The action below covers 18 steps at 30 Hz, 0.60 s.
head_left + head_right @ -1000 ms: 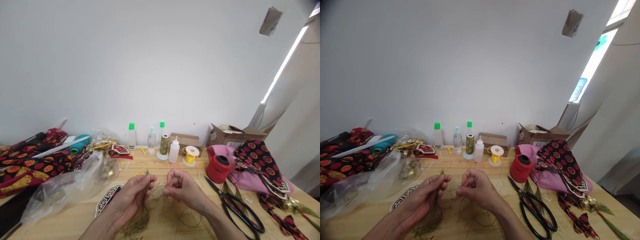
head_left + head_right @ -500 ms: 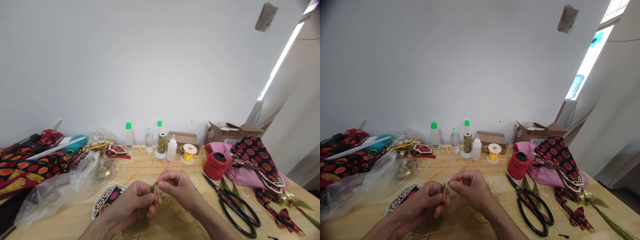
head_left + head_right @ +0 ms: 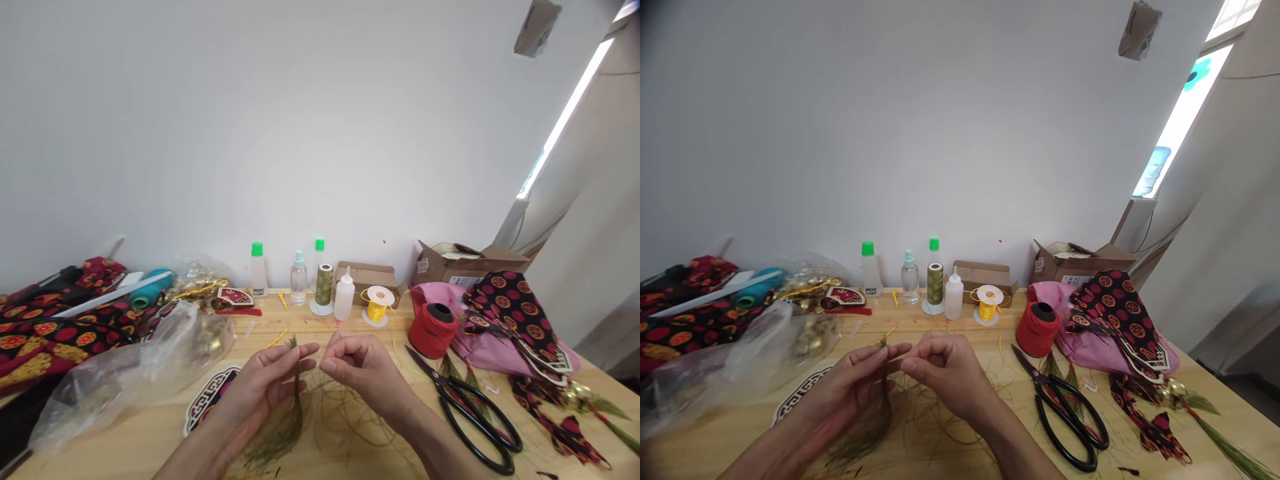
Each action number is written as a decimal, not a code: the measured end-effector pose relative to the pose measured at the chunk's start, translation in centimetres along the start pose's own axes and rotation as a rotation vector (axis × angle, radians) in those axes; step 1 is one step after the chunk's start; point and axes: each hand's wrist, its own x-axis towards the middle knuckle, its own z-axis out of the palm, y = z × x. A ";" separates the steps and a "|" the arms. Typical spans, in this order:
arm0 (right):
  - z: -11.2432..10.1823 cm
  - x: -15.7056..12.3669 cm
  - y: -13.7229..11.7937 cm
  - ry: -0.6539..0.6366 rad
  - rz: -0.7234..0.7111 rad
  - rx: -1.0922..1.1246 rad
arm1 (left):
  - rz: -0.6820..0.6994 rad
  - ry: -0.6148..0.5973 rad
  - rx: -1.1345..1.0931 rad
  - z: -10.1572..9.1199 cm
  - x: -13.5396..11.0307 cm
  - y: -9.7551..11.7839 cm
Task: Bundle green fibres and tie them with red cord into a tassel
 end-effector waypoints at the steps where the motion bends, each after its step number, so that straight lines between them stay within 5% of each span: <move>1: 0.1 0.0 0.1 -0.009 -0.014 -0.017 | 0.008 0.007 -0.003 0.2 0.0 0.1; 12: 0.9 0.1 1.3 0.242 -0.109 -0.372 | -0.093 -0.105 0.069 0.7 -0.1 -0.9; 18: 1.0 0.2 1.7 0.259 -0.094 -0.388 | -0.109 -0.083 0.089 0.6 -0.1 -0.9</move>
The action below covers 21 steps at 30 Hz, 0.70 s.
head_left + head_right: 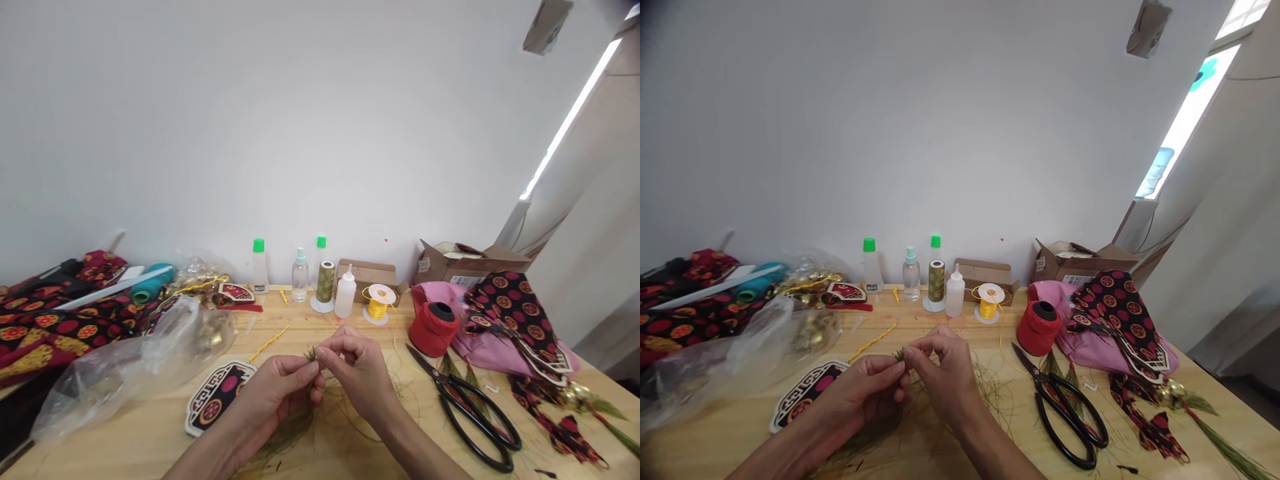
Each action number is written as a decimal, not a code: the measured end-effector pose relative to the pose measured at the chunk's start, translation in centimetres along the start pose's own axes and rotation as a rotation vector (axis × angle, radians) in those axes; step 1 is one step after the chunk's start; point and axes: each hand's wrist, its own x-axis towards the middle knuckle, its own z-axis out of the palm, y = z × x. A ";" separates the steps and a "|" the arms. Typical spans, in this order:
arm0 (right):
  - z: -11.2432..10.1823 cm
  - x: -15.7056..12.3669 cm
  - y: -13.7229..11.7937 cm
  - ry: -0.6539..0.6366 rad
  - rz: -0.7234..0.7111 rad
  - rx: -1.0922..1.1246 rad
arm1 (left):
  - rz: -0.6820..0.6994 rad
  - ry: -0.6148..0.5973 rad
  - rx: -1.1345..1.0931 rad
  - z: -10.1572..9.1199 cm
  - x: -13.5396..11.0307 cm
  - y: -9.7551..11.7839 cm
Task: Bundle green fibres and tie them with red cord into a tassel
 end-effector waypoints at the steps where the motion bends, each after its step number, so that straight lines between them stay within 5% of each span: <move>1: 0.0 0.0 0.0 -0.005 0.002 0.004 | -0.001 0.003 0.004 0.0 0.0 0.0; 7: -0.5 0.4 0.3 0.053 0.014 -0.007 | 0.023 -0.009 -0.014 0.0 -0.2 0.3; 10: -1.0 0.7 1.0 0.065 -0.039 -0.119 | 0.152 0.065 -0.069 -0.6 -1.0 1.8; 14: -0.8 0.8 1.8 -0.078 -0.114 -0.389 | 0.363 0.084 -0.336 -2.2 -1.9 3.6; 21: 1.2 1.5 0.6 -0.353 -0.108 -0.776 | 0.331 -0.009 -0.417 -2.4 -2.0 3.2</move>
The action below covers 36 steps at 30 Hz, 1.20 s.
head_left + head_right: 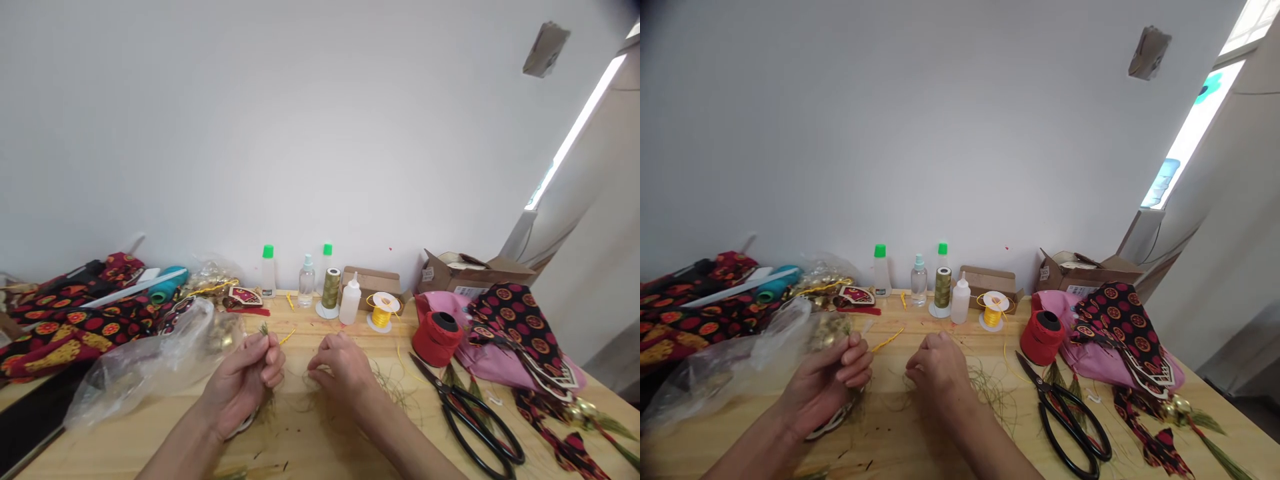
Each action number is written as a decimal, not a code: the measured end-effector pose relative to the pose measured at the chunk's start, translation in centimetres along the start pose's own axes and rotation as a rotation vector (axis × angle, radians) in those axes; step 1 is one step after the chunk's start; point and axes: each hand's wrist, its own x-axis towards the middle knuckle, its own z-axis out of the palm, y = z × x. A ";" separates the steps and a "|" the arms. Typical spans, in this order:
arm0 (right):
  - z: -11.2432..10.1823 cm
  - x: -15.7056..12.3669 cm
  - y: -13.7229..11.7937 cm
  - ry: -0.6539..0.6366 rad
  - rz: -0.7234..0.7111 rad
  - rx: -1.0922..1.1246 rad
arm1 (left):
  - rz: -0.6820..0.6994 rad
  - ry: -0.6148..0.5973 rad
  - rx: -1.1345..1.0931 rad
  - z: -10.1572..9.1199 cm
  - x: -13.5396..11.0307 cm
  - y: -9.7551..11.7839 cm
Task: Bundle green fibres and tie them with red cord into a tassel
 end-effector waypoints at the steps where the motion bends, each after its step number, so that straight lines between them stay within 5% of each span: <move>1: -0.1 0.4 -0.4 -0.028 -0.003 -0.028 | 0.001 0.004 0.000 0.0 0.0 -0.1; 13: 1.6 1.8 -1.9 -0.037 0.084 0.061 | -0.006 0.008 0.015 -0.2 0.4 -0.3; 20: 0.0 -0.2 0.3 0.164 0.154 0.333 | 0.079 0.184 0.287 -0.2 1.2 -1.4; 28: -0.2 -0.6 -1.2 0.339 0.201 0.994 | 0.056 0.235 0.600 1.0 1.1 -3.6; 36: 0.7 -1.1 -0.9 0.409 0.156 0.802 | 0.005 0.147 0.573 1.5 1.1 -4.1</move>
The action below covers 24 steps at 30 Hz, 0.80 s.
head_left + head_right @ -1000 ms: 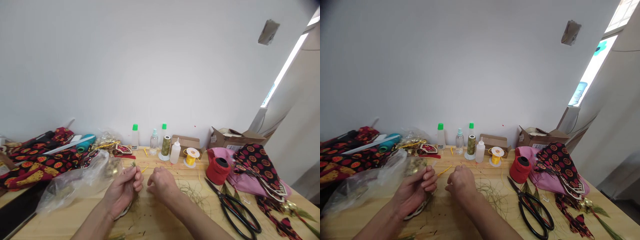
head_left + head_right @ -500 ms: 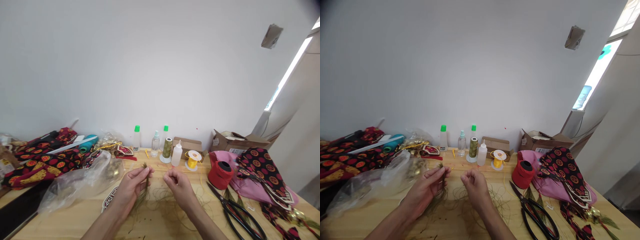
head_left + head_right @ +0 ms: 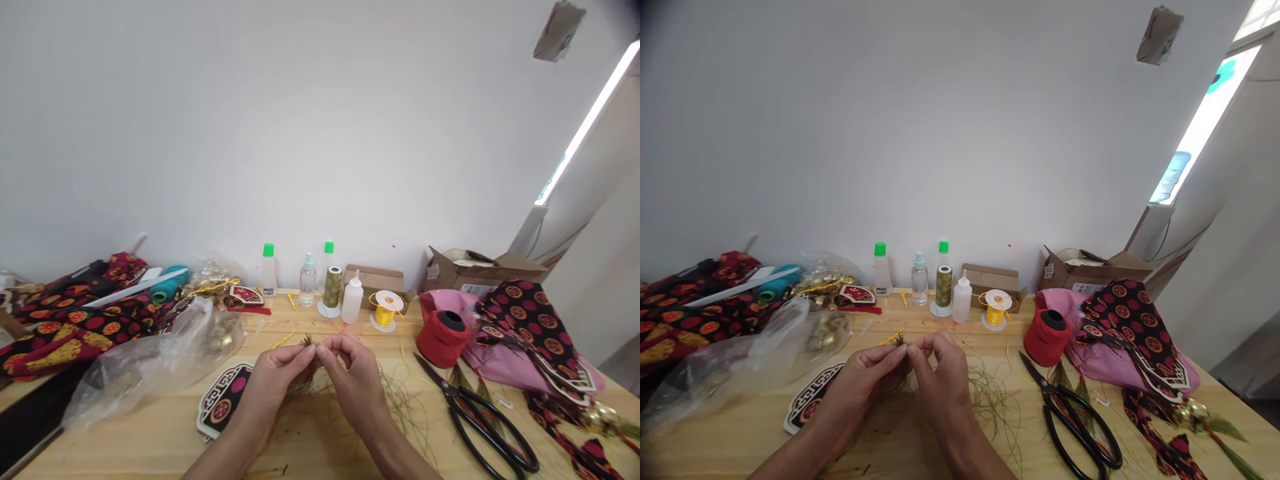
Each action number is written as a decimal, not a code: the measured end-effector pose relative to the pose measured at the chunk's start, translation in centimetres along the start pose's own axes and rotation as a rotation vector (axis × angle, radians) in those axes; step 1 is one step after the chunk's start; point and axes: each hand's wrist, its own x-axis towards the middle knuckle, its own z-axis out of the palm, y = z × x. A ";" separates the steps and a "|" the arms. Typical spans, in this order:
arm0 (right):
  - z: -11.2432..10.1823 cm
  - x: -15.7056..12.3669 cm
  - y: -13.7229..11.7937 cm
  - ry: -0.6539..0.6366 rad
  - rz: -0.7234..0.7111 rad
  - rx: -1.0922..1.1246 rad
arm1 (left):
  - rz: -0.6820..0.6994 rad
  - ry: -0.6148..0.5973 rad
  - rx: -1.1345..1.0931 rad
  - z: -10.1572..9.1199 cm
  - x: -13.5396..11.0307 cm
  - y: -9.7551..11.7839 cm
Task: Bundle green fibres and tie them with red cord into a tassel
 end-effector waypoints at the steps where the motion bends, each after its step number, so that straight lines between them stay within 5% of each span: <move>1: 0.0 0.0 0.0 0.003 -0.008 -0.023 | -0.003 0.000 -0.004 0.0 0.0 0.0; 17: -0.6 -0.3 -1.3 0.012 -0.179 -0.248 | -0.036 -0.128 -0.196 -0.5 0.1 -0.4; 24: -2.0 0.9 -0.8 0.086 -0.179 -0.268 | 0.012 0.099 -0.139 -1.4 0.2 0.5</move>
